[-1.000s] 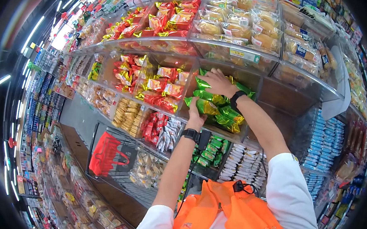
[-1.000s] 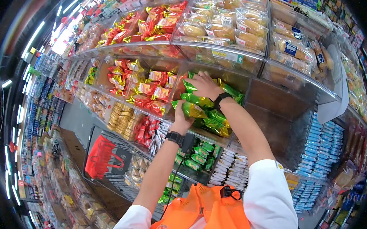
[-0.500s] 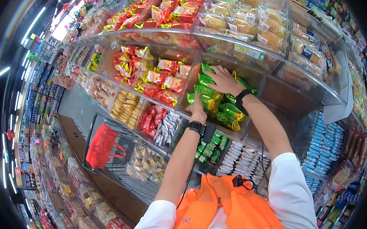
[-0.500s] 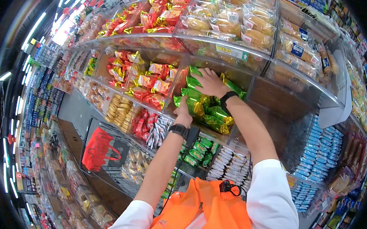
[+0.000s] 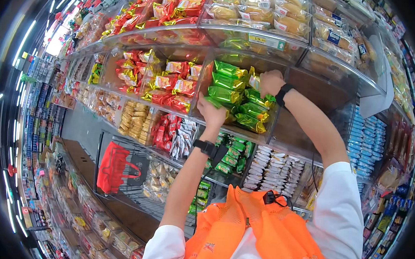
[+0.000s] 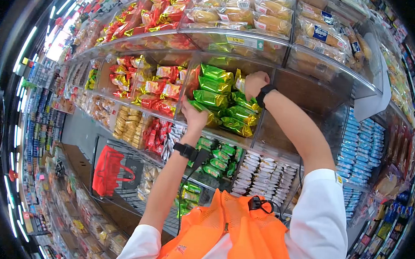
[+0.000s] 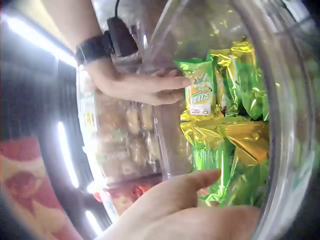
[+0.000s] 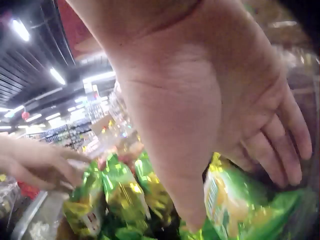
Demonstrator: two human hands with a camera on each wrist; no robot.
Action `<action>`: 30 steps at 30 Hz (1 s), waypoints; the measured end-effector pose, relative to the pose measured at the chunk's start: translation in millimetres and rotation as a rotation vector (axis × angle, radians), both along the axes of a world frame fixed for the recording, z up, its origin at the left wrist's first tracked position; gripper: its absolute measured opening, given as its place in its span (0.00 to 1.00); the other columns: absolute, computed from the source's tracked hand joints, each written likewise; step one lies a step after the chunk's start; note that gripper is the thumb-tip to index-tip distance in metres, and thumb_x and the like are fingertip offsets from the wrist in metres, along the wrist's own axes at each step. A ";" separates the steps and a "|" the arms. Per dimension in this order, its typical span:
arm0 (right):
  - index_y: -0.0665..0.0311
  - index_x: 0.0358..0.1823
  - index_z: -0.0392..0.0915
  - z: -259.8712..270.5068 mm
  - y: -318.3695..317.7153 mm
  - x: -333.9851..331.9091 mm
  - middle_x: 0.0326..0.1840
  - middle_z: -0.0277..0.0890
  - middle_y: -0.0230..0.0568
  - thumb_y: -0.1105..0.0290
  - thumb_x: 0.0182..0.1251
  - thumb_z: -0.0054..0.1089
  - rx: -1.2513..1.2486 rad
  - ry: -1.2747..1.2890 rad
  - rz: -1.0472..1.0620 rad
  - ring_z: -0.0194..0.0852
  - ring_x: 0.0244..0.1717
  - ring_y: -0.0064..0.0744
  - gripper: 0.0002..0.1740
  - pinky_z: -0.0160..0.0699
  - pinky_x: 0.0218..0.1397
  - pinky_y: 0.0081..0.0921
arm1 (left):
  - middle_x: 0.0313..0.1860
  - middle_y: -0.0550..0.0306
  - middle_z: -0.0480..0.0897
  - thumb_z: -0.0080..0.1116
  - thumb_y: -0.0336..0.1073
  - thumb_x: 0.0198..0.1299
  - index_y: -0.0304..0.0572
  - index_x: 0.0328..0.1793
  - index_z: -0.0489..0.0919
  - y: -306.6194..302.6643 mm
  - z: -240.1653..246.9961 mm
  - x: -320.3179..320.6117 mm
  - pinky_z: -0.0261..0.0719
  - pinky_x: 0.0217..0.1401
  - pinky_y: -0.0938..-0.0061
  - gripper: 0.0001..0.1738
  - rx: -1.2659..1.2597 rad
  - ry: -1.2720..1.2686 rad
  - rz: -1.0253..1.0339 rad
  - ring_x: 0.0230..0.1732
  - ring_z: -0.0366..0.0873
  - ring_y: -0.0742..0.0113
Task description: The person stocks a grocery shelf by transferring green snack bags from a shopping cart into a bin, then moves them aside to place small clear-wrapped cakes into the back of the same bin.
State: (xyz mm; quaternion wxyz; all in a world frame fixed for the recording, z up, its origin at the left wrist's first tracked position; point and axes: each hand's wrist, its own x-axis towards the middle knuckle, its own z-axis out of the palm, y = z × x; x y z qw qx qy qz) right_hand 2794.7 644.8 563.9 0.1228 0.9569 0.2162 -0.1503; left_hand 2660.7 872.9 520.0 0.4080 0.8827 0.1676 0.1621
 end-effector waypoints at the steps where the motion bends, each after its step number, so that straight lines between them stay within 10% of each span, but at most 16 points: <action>1: 0.64 0.42 0.85 -22.6 -0.1 -4.7 0.39 0.88 0.44 0.62 0.57 0.71 0.004 -0.160 -0.025 0.89 0.41 0.42 0.16 0.86 0.31 0.49 | 0.76 0.27 0.56 0.70 0.29 0.48 0.40 0.80 0.58 -2.8 9.4 -6.3 0.64 0.77 0.48 0.51 0.155 -0.100 -0.078 0.78 0.55 0.32; 4: 0.66 0.48 0.84 -39.9 -4.3 10.8 0.40 0.89 0.51 0.63 0.62 0.67 -0.005 -0.226 0.025 0.90 0.39 0.44 0.17 0.88 0.33 0.45 | 0.79 0.37 0.59 0.65 0.24 0.49 0.49 0.74 0.70 -10.2 62.5 -30.7 0.61 0.80 0.49 0.41 0.582 0.148 -0.377 0.81 0.53 0.35; 10: 0.58 0.32 0.89 -26.8 38.7 13.4 0.23 0.86 0.35 0.66 0.62 0.64 -0.488 -0.276 -0.176 0.86 0.20 0.35 0.07 0.83 0.19 0.38 | 0.56 0.50 0.75 0.69 0.27 0.51 0.47 0.48 0.85 27.8 20.0 -20.8 0.81 0.57 0.56 0.16 0.428 -0.071 -0.403 0.61 0.72 0.45; 12: 0.52 0.26 0.89 -40.3 36.9 17.6 0.21 0.83 0.24 0.68 0.56 0.66 -0.344 -0.371 -0.242 0.82 0.18 0.27 0.05 0.77 0.14 0.37 | 0.54 0.51 0.75 0.69 0.29 0.52 0.47 0.48 0.85 27.5 13.2 -20.2 0.81 0.56 0.55 0.15 0.370 -0.113 -0.328 0.60 0.72 0.45; 15: 0.54 0.23 0.88 -26.1 24.2 4.5 0.23 0.85 0.34 0.67 0.58 0.64 -0.085 -0.455 -0.063 0.86 0.24 0.35 0.08 0.81 0.20 0.38 | 0.49 0.46 0.77 0.64 0.30 0.58 0.41 0.50 0.82 28.1 17.5 -29.0 0.80 0.53 0.53 0.13 0.280 -0.228 -0.267 0.56 0.75 0.45; 21: 0.57 0.61 0.78 52.5 52.9 -30.2 0.47 0.86 0.51 0.47 0.64 0.65 -0.095 -0.315 0.028 0.87 0.50 0.54 0.30 0.86 0.52 0.48 | 0.53 0.50 0.77 0.61 0.24 0.52 0.44 0.51 0.79 91.5 9.0 -162.3 0.71 0.64 0.54 0.18 0.069 -0.550 -0.223 0.61 0.74 0.47; 25: 0.59 0.48 0.78 128.9 161.2 -151.4 0.32 0.83 0.52 0.51 0.71 0.61 0.121 -0.238 0.033 0.85 0.37 0.53 0.19 0.81 0.40 0.45 | 0.55 0.45 0.78 0.62 0.26 0.46 0.43 0.51 0.79 179.1 -94.9 -317.2 0.72 0.62 0.51 0.22 0.083 -0.179 0.080 0.59 0.74 0.42; 30: 0.60 0.41 0.84 27.5 295.7 -308.1 0.30 0.83 0.44 0.61 0.65 0.66 0.562 0.463 0.315 0.82 0.29 0.44 0.11 0.78 0.35 0.37 | 0.53 0.40 0.77 0.68 0.31 0.49 0.40 0.60 0.75 238.0 -232.5 -497.3 0.75 0.62 0.51 0.29 -0.037 0.661 0.439 0.60 0.76 0.41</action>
